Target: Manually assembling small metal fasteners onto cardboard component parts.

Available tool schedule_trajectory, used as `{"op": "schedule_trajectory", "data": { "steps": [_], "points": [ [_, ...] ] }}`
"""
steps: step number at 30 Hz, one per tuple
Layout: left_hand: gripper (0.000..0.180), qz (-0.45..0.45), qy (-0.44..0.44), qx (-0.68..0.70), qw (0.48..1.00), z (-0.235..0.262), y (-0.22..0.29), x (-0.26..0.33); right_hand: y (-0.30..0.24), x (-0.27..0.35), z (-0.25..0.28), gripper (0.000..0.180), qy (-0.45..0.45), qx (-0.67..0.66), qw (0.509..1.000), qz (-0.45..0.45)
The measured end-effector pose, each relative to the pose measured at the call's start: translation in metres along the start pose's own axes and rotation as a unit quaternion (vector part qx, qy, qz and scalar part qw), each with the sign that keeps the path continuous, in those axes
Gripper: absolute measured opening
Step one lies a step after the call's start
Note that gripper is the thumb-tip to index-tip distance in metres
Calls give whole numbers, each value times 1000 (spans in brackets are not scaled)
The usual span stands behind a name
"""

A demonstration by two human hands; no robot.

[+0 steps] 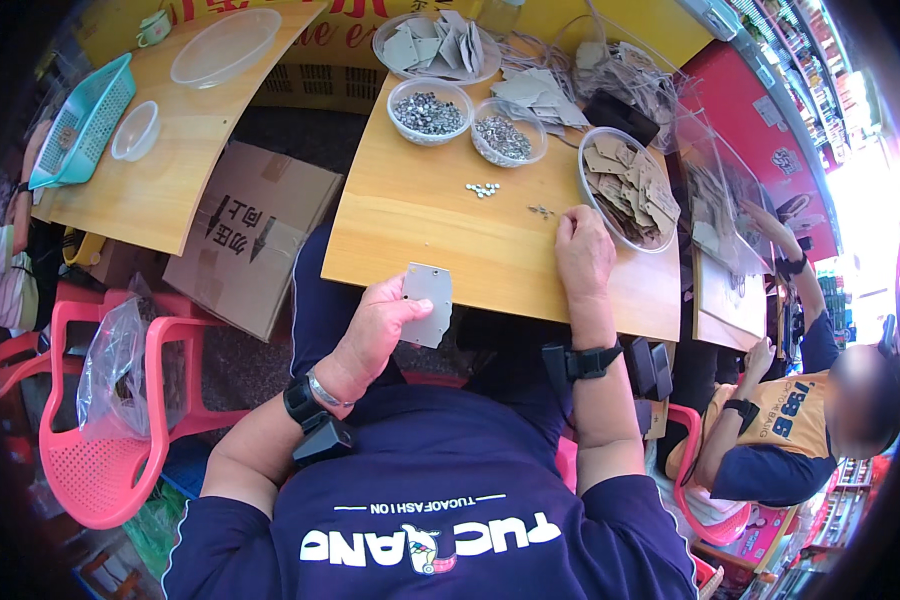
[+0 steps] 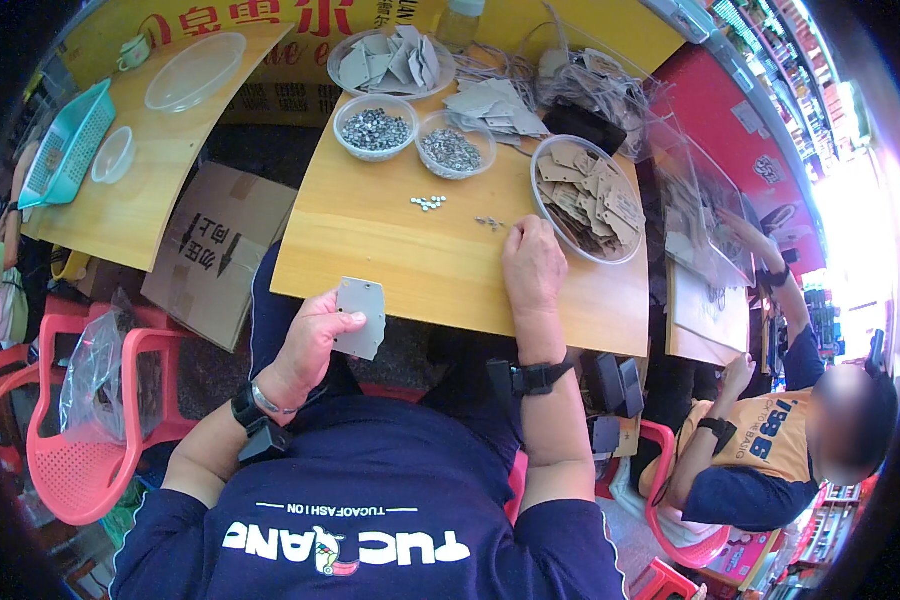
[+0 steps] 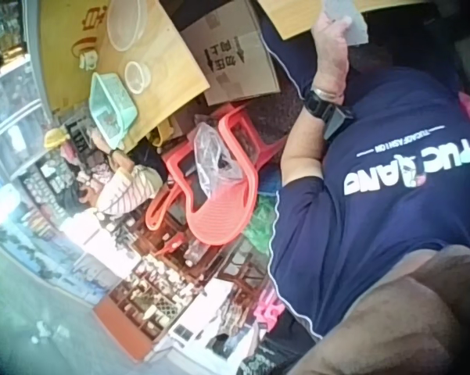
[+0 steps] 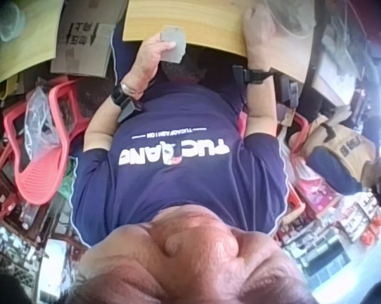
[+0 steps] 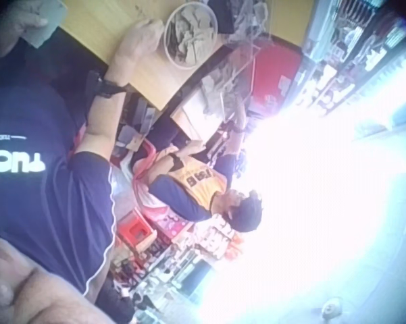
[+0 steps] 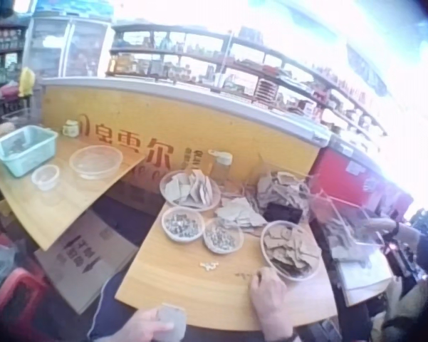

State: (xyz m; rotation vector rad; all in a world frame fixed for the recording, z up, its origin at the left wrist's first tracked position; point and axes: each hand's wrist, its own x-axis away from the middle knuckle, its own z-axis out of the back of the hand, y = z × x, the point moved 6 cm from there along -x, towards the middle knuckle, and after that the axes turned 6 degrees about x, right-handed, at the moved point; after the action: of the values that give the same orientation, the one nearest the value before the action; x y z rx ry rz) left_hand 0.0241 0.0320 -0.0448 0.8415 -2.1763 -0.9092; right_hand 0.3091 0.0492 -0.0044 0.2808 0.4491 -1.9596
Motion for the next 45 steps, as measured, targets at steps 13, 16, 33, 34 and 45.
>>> {"op": "schedule_trajectory", "data": {
  "steps": [13, 16, 33, 34, 45],
  "points": [
    [27, -28, 9, -2, 1000, 0, 9, 2, -2, 8, 5, 8, 4, 37, 999, 35],
    [27, -23, 13, -6, 1000, 0, 6, 0, 2, 12, 6, 8, 14, 29, 998, 48],
    [29, -33, 41, -4, 999, -8, 7, -3, -106, 91, 38, 11, -135, -469, 865, 119],
    [28, -32, 44, 1, 999, -9, 8, -2, -107, 91, 36, 11, -137, -470, 864, 119],
    [27, -84, 41, -31, 995, -13, 17, 4, -119, 99, 34, 13, -115, -456, 870, 145]
  ]
}}
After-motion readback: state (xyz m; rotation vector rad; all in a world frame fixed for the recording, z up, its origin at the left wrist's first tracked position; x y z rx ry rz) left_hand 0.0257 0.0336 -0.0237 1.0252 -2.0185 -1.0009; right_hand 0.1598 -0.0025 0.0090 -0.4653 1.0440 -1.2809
